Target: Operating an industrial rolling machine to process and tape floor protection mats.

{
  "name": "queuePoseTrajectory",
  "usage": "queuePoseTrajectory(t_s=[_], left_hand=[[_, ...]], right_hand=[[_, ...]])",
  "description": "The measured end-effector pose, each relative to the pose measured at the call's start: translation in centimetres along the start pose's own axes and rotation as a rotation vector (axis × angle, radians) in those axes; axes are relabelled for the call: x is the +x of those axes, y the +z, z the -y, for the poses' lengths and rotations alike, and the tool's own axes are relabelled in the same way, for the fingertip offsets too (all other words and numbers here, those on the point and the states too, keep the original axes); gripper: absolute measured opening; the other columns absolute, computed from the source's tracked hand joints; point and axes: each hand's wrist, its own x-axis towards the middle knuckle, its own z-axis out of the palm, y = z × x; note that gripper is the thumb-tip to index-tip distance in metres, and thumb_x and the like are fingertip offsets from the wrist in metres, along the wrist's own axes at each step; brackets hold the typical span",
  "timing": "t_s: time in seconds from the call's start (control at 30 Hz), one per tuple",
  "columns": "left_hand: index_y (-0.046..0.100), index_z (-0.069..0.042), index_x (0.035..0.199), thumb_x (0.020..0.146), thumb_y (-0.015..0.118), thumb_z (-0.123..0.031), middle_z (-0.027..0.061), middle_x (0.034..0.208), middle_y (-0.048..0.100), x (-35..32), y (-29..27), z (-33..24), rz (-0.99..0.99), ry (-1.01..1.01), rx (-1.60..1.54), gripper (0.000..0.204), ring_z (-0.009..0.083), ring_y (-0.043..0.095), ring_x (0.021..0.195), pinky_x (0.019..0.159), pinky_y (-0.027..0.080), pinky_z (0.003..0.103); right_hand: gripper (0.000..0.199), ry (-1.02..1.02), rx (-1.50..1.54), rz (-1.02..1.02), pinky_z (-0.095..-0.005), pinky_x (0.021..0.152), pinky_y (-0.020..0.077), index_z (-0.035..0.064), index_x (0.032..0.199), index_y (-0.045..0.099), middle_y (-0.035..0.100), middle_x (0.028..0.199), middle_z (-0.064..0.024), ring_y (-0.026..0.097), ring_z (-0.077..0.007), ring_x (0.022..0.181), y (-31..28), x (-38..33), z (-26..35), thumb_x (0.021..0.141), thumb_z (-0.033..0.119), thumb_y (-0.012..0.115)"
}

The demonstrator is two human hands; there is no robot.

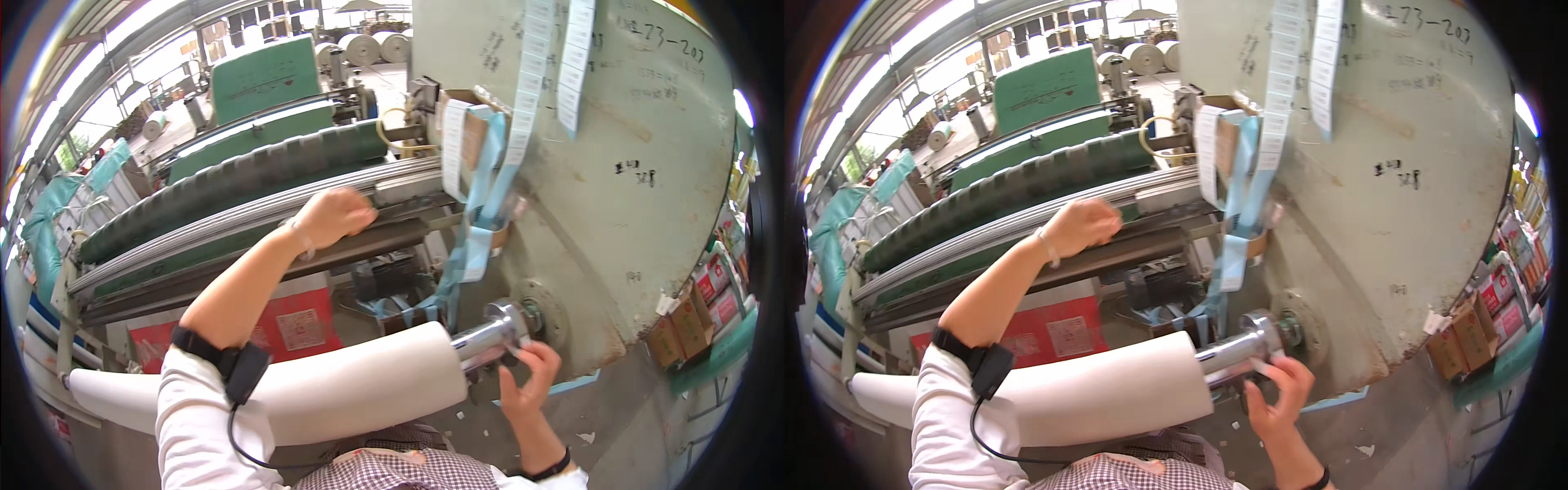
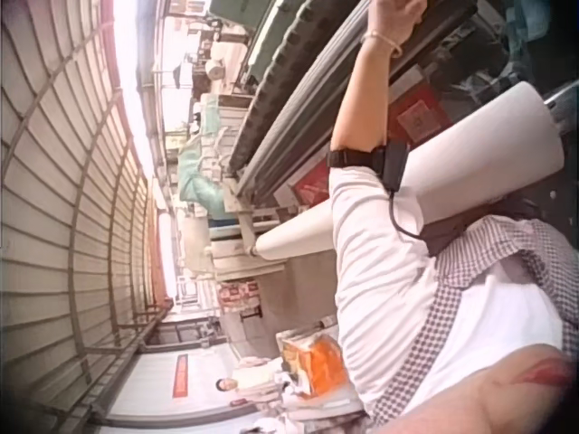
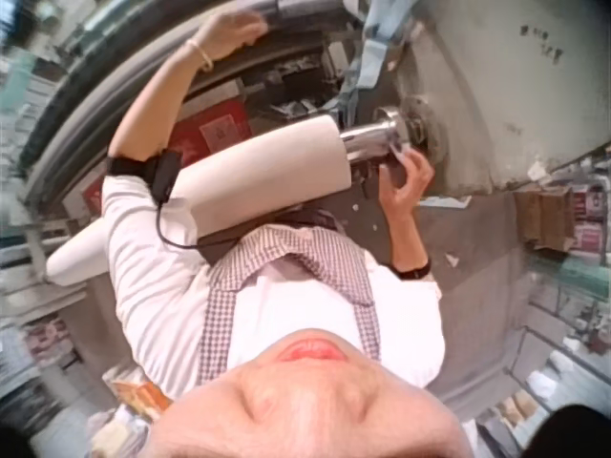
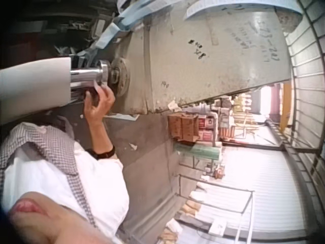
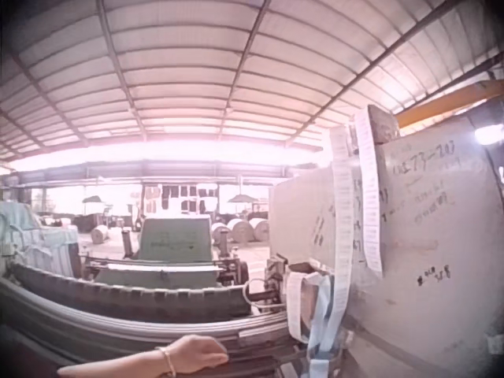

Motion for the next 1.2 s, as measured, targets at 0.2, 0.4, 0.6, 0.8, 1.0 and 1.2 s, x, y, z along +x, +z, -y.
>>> queuePoseTrajectory(t_s=[0.2, 0.4, 0.6, 0.8, 1.0, 1.2], left_hand=[[0.067, -0.001, 0.105, 0.08, 0.072, -0.028, 0.0161, 0.103, 0.07, -19.1, -8.6, 8.0, -0.125, -0.296, 0.563, 0.037, 0.0306, 0.067, 0.096, 0.086, 0.052, 0.038], [0.067, -0.003, 0.113, 0.08, 0.072, -0.031, 0.0167, 0.113, 0.068, -28.4, -12.4, 12.8, -0.243, -0.406, 0.578, 0.044, 0.032, 0.063, 0.108, 0.096, 0.048, 0.038], [0.054, -0.003, 0.131, 0.076, 0.074, -0.038, 0.0152, 0.141, 0.049, -29.0, -13.5, 15.5, 0.008, -0.399, 0.671, 0.068, 0.0327, 0.041, 0.134, 0.111, 0.035, 0.039], [0.047, -0.006, 0.136, 0.07, 0.082, -0.03, 0.0177, 0.142, 0.043, -25.1, -12.7, 17.4, -0.147, -0.362, 0.961, 0.078, 0.0315, 0.039, 0.134, 0.109, 0.037, 0.039], [0.057, -0.011, 0.117, 0.077, 0.076, -0.019, 0.0106, 0.121, 0.056, -22.6, -13.9, 18.4, 0.143, -0.432, 0.898, 0.045, 0.0284, 0.053, 0.118, 0.094, 0.047, 0.039], [0.054, -0.011, 0.112, 0.076, 0.074, -0.015, 0.0125, 0.109, 0.055, -22.8, -11.5, 17.6, -0.189, 0.007, 0.904, 0.042, 0.0317, 0.061, 0.101, 0.083, 0.051, 0.04]], right_hand=[[0.071, 0.548, 0.088, -0.072, -0.0424, 0.105, 0.0362, -0.0003, 0.145, 0.029, 0.036, 0.137, -0.0195, 0.042, -0.0326, 0.124, 4.9, -17.2, 1.5, 0.086, 0.012, 0.067], [0.081, 0.863, 0.487, 0.429, -0.0449, 0.112, 0.0293, 0.0021, 0.152, 0.007, 0.027, 0.149, -0.0225, 0.033, -0.0359, 0.138, 18.7, -23.5, 5.0, 0.095, 0.03, 0.059], [0.084, 1.254, 1.068, 0.46, -0.0461, 0.113, 0.0279, 0.0026, 0.152, 0.006, 0.027, 0.15, -0.0228, 0.032, -0.0364, 0.138, 26.9, -20.9, 10.6, 0.095, 0.038, 0.057], [0.088, 1.379, 1.345, 0.33, -0.0473, 0.113, 0.0265, 0.0032, 0.152, 0.006, 0.026, 0.151, -0.023, 0.032, -0.0369, 0.139, 27.9, -15.9, 9.8, 0.094, 0.045, 0.056], [0.092, 1.401, 1.419, 0.243, -0.0485, 0.114, 0.0251, 0.0037, 0.153, 0.005, 0.025, 0.152, -0.0232, 0.032, -0.0374, 0.139, 31.4, -9.9, 8.5, 0.094, 0.053, 0.055], [0.103, 1.063, 1.499, 0.41, -0.0517, 0.116, 0.0212, 0.0042, 0.153, 0.003, 0.024, 0.154, -0.0234, 0.029, -0.0391, 0.141, 36.0, -8.2, 8.4, 0.087, 0.072, 0.045]])
